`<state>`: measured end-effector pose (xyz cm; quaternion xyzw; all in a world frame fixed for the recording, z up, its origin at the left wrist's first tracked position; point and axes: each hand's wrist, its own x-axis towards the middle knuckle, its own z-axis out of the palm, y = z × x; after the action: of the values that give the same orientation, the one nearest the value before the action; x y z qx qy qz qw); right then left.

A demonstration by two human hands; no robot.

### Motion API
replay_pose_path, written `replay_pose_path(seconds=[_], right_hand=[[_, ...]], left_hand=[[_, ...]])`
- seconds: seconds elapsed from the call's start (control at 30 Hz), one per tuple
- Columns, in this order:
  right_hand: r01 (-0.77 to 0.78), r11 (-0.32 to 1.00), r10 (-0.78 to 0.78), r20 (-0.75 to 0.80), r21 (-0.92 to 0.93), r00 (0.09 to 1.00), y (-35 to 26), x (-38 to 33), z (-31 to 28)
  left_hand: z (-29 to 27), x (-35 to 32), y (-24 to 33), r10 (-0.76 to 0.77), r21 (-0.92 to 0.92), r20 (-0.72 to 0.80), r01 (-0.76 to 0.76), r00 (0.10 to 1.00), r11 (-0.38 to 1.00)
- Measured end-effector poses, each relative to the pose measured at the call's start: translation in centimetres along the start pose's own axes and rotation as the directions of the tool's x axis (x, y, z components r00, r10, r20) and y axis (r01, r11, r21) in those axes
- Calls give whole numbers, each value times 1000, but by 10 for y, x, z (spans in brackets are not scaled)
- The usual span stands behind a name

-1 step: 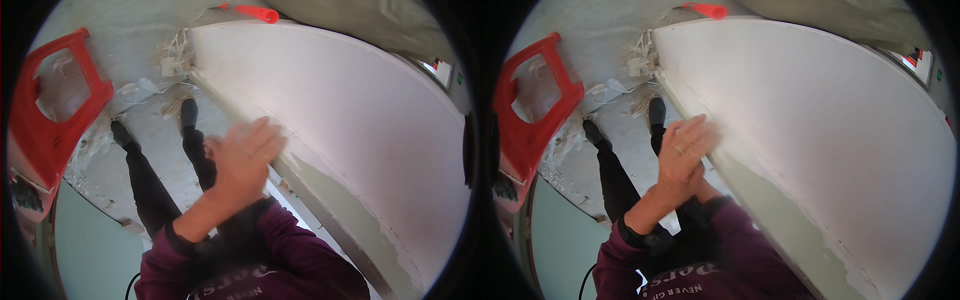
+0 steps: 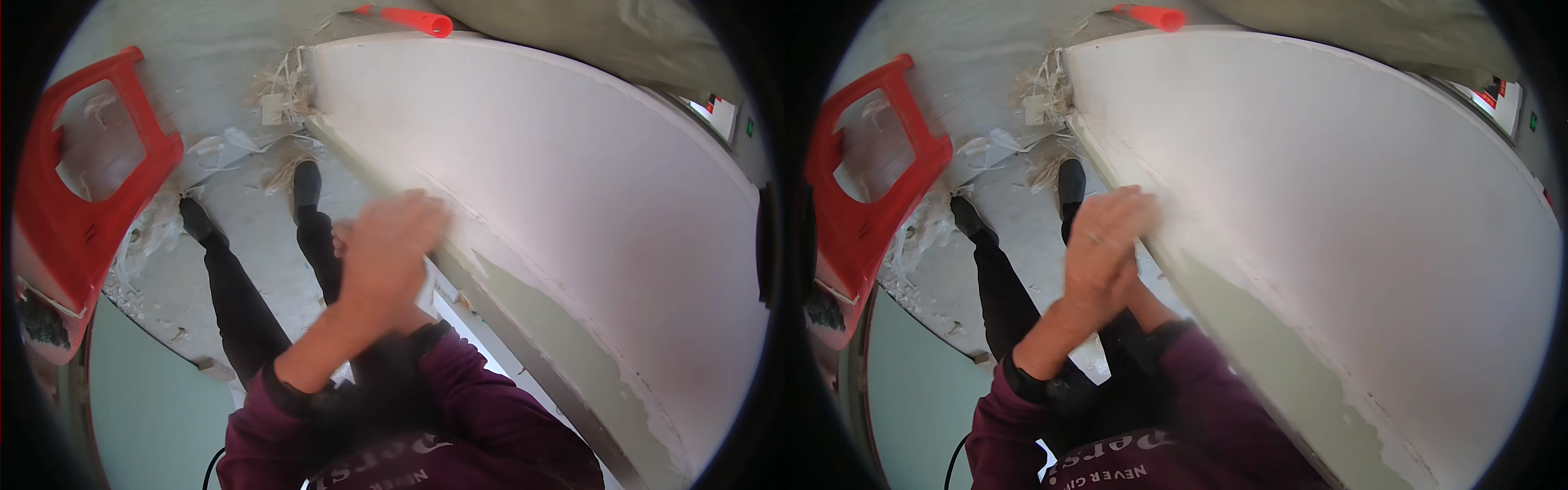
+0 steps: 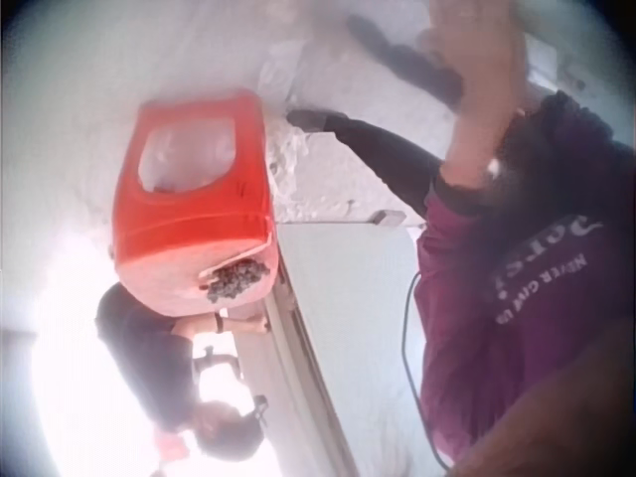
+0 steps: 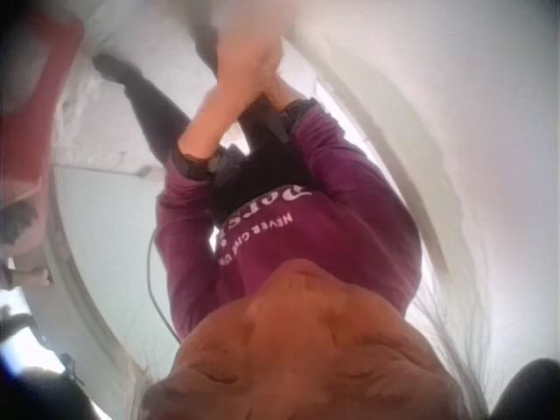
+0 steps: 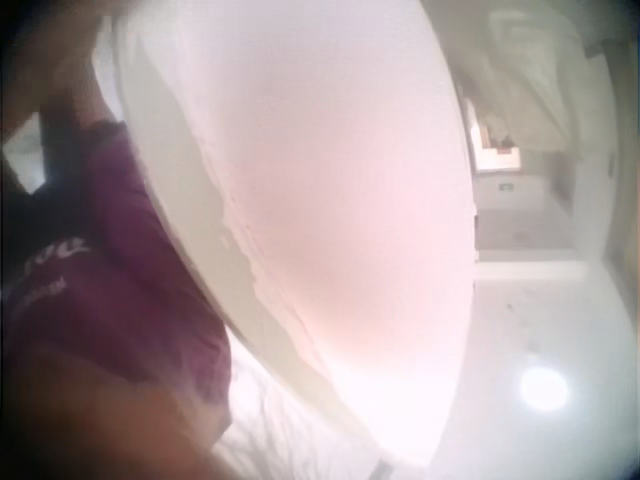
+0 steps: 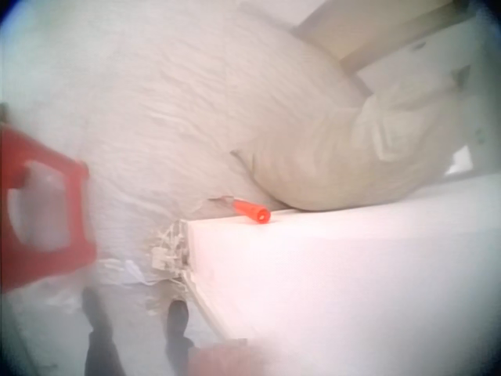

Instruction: Scraping residue or tape from a white corner or pillar using fingers.

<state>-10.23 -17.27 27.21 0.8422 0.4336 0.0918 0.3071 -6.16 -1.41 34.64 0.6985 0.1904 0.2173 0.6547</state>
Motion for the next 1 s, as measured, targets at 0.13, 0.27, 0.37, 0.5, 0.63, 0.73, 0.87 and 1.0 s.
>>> replay_pose_path(seconds=[0.13, 0.27, 0.37, 0.5, 0.63, 0.73, 0.87, 1.0], right_hand=[[-8, 1000, 8, -5, 30, 1000, -2, 3, -2], [-8, 999, 9, -15, 52, 1000, -1, 5, -3], [-10, 997, 11, -13, 74, 1000, 0, 6, -3], [-11, 994, 11, -2, 108, 1000, -1, 7, -2], [-20, 988, 17, 22, 156, 1000, -2, 6, -2], [-43, 968, 35, 38, 247, 999, -4, 7, 0], [-177, 798, 110, 150, 576, 983, -11, 7, 3], [-570, -164, 122, 590, 805, 798, -21, 9, 9]], left_hand=[[-24, 18, -19, 54, -132, 161, -32, 986, 991], [-29, 38, -17, 180, -226, 385, -96, 905, 969], [-33, 49, -15, 272, -246, 419, -180, 866, 953], [-42, 52, -18, 278, -210, 472, -199, 837, 957], [-44, 52, -26, 230, -147, 482, -181, 845, 972], [-42, 50, -26, 227, -180, 459, -160, 859, 971], [-40, 49, -25, 262, -160, 441, -212, 858, 964], [-40, 51, -23, 273, -137, 474, -236, 837, 962]])
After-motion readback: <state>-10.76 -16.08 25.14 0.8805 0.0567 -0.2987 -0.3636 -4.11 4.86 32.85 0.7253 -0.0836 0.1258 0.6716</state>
